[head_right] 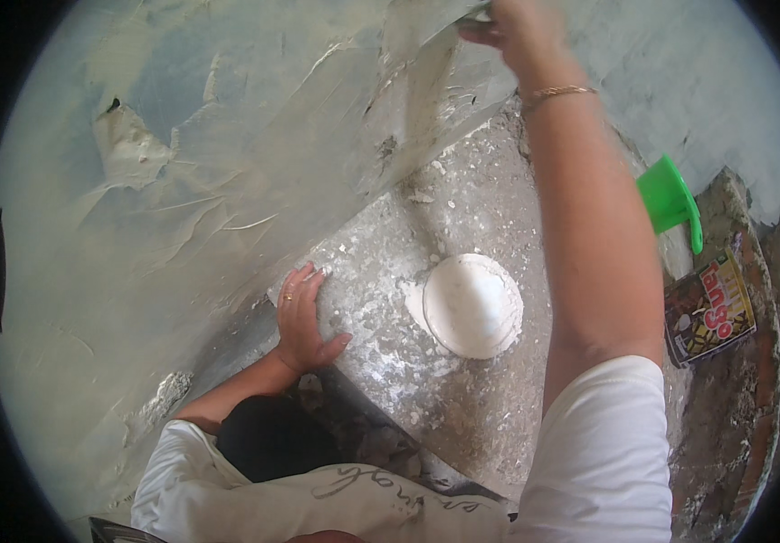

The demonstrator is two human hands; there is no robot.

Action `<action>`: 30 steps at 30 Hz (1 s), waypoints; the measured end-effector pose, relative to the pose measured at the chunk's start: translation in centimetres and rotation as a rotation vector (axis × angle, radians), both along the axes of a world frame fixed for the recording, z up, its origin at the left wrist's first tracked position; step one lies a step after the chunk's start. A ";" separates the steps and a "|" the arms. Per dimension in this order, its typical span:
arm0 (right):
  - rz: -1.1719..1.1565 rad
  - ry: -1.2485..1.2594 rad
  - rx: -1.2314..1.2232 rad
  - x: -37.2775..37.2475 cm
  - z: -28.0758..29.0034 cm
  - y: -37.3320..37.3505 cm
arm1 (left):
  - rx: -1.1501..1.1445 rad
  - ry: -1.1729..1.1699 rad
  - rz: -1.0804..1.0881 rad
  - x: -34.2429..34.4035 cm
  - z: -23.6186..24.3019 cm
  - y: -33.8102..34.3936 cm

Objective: The person applies white plaster to a rough wall using a putty knife, repeatedly loading the tool from a white plate of plaster.

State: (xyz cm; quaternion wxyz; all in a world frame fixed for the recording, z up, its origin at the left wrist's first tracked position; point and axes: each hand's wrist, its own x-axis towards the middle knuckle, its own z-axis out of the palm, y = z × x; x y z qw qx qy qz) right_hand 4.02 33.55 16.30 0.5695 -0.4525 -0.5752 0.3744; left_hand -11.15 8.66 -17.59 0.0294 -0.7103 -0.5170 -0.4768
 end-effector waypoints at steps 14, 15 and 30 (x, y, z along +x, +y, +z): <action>-0.097 0.033 -0.155 0.5 -9.6 3.1 | 0.019 0.010 0.004 0.3 -0.2 0.4; -0.094 0.099 -0.015 0.3 -8.3 2.7 | 0.019 0.011 -0.001 0.3 -0.2 0.5; -0.187 -0.240 -0.102 3.6 -12.8 3.2 | -0.005 0.023 -0.024 0.4 0.1 0.6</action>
